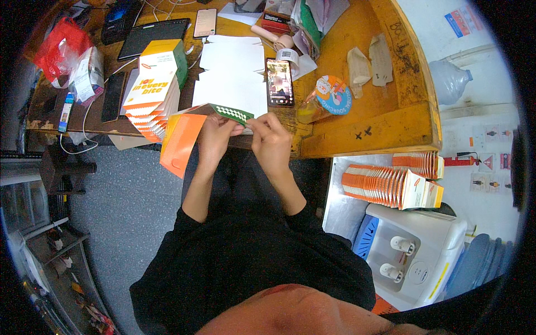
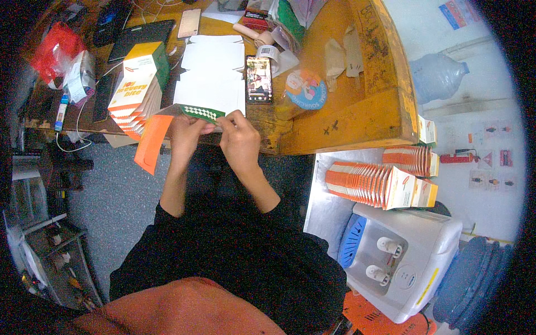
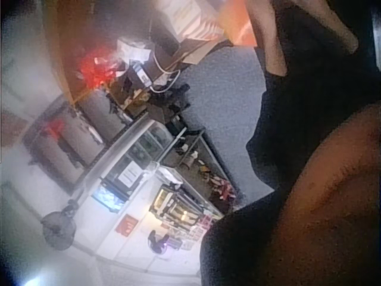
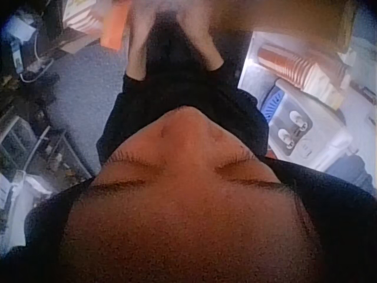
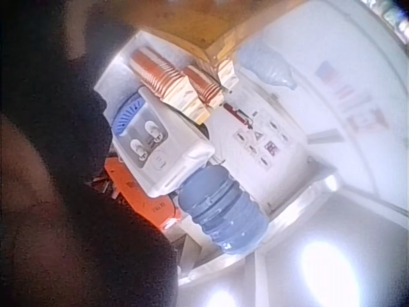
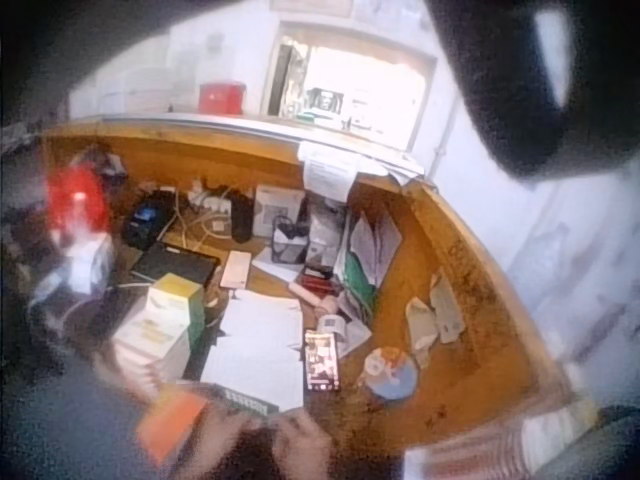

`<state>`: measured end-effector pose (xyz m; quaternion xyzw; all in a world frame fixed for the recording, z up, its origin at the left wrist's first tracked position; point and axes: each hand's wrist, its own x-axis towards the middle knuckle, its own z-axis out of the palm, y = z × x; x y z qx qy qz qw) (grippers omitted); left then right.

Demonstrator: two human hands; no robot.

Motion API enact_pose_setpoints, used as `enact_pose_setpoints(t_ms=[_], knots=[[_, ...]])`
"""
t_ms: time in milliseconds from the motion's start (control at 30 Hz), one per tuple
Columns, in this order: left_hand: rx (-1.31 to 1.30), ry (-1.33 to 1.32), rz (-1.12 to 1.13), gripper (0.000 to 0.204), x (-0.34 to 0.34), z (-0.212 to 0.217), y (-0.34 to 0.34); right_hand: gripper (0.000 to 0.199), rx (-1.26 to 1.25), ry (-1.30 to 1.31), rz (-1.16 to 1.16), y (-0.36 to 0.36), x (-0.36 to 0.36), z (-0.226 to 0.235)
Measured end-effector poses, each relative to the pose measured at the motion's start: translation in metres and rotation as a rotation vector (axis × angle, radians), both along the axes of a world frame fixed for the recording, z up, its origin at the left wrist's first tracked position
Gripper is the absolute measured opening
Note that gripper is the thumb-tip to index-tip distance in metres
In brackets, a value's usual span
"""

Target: The person folds flat paperboard sheets into small takeaway boxes by hand, tucking flaps and creasing edges to form the box shape. Completed boxes are stacked on the table next to a pile of flat sheets.

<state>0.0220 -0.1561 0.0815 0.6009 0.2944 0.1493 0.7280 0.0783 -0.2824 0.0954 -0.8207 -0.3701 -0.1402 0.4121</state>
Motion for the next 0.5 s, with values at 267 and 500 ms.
enact_pose_setpoints(t_ms=[267, 500], knots=[[-0.002, -0.145, 0.079, 0.021, -0.009, 0.001, -0.004, 0.026, -0.034, -0.146, 0.014, 0.005, -0.012, -0.002], [-0.050, -0.203, -0.010, 0.029, -0.019, 0.004, -0.009, 0.021, 0.134, 0.020, -0.009, 0.000, -0.007, 0.002]])
